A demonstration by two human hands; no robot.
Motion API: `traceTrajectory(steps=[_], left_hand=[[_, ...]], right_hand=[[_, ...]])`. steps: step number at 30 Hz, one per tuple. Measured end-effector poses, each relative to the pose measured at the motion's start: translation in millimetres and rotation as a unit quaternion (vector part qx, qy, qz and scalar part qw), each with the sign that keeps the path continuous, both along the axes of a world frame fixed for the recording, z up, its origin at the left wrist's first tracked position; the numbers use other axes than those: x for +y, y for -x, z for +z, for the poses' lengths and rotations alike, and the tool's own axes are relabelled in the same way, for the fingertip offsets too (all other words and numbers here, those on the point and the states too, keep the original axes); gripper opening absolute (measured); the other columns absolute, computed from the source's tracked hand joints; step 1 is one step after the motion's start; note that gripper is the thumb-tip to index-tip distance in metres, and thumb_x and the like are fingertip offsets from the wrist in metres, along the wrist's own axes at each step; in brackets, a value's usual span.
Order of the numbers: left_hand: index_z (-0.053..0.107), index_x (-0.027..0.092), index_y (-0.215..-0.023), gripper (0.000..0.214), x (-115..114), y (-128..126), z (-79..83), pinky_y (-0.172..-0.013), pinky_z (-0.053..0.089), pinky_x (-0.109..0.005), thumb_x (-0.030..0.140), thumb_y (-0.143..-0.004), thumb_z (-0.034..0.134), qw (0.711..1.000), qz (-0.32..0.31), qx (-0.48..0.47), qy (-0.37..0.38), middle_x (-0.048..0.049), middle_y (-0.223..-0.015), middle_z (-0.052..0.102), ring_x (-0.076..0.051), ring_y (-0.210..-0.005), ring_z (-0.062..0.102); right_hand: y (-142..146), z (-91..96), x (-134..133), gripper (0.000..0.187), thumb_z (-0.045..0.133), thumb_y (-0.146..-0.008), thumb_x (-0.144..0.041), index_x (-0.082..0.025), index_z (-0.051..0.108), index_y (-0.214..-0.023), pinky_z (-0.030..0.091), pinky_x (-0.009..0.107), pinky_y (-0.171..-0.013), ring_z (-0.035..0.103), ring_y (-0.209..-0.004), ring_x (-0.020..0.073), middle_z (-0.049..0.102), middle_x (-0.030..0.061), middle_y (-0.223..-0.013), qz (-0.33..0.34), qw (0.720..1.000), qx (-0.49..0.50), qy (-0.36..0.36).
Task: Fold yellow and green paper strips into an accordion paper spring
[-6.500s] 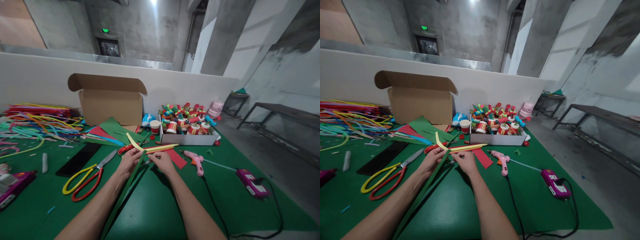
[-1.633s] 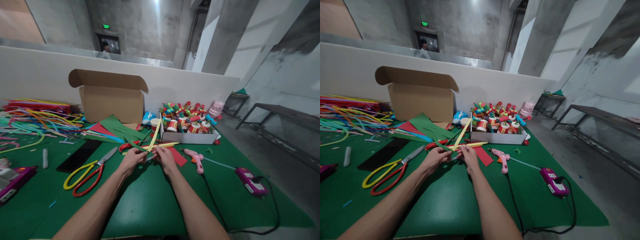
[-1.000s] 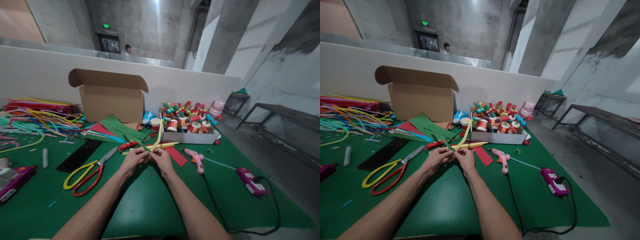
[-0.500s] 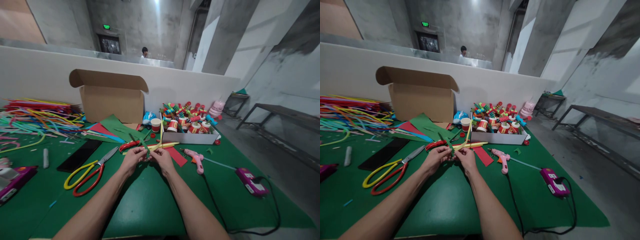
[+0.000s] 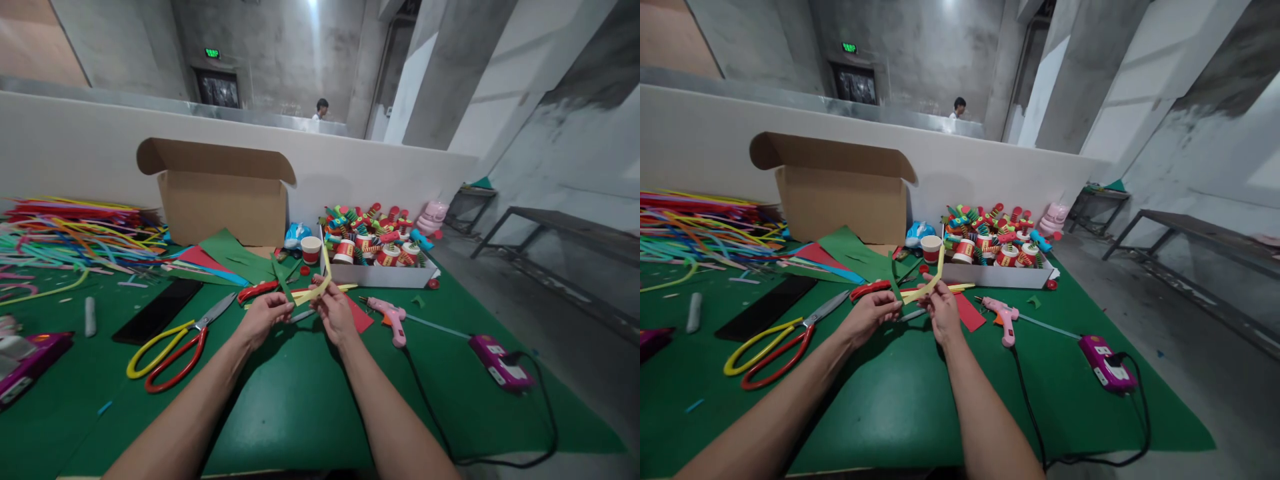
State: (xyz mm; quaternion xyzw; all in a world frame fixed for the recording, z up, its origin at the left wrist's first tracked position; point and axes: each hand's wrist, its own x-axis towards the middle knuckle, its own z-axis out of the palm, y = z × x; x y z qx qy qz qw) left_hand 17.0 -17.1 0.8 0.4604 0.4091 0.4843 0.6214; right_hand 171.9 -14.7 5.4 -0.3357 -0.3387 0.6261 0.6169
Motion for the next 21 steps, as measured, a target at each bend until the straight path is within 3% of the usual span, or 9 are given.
traceTrajectory(steps=[4, 9, 12, 21], left_hand=[[0.054, 0.015, -0.06, 0.032, 1.9, 2.9, -1.6, -0.047, 0.032, -0.019, 0.037, -0.054, 0.077, 1.0, -0.002, 0.01, -0.005, 0.0023, -0.05, 0.053, -0.008, -0.046, 0.047], [0.054, 0.015, -0.058, 0.029, 0.8, 2.1, 0.6, -0.05, 0.033, -0.021, 0.037, -0.058, 0.073, 0.997, -0.022, 0.063, -0.038, 0.0017, -0.05, 0.053, -0.008, -0.048, 0.045], [0.054, 0.015, -0.056, 0.028, -0.8, 0.8, 2.7, -0.051, 0.035, -0.022, 0.037, -0.06, 0.071, 0.994, -0.023, 0.09, -0.064, 0.0018, -0.05, 0.052, -0.009, -0.049, 0.044], [0.054, 0.015, -0.055, 0.027, -2.4, -2.8, 6.6, -0.052, 0.037, -0.023, 0.037, -0.059, 0.069, 0.989, 0.011, 0.122, -0.08, 0.0015, -0.05, 0.052, -0.01, -0.049, 0.046]], right_hand=[[1.1, -0.8, 1.8, 0.024, 0.069, -0.059, -0.028, -0.02, 0.068, -0.082, 0.043, 0.021, -0.052, 0.048, -0.052, 0.0072, 0.066, -0.0005, -0.074, -0.076, 0.996, -0.028, -0.028], [9.0, -12.8, 0.3, 0.018, 0.075, -0.05, -0.027, -0.016, 0.065, -0.061, 0.043, 0.023, -0.05, 0.048, -0.048, 0.0086, 0.057, -0.0023, -0.053, -0.006, 0.995, -0.076, 0.065], [11.5, -12.8, -3.6, 0.024, 0.079, -0.046, -0.026, -0.016, 0.065, -0.062, 0.045, 0.024, -0.052, 0.051, -0.048, 0.0091, 0.058, -0.0023, -0.053, 0.033, 0.993, -0.097, 0.064], [13.3, -10.0, -5.6, 0.026, 0.08, -0.049, -0.033, -0.016, 0.065, -0.062, 0.045, 0.022, -0.056, 0.053, -0.05, 0.0081, 0.059, -0.0026, -0.054, 0.05, 0.99, -0.118, 0.056]])
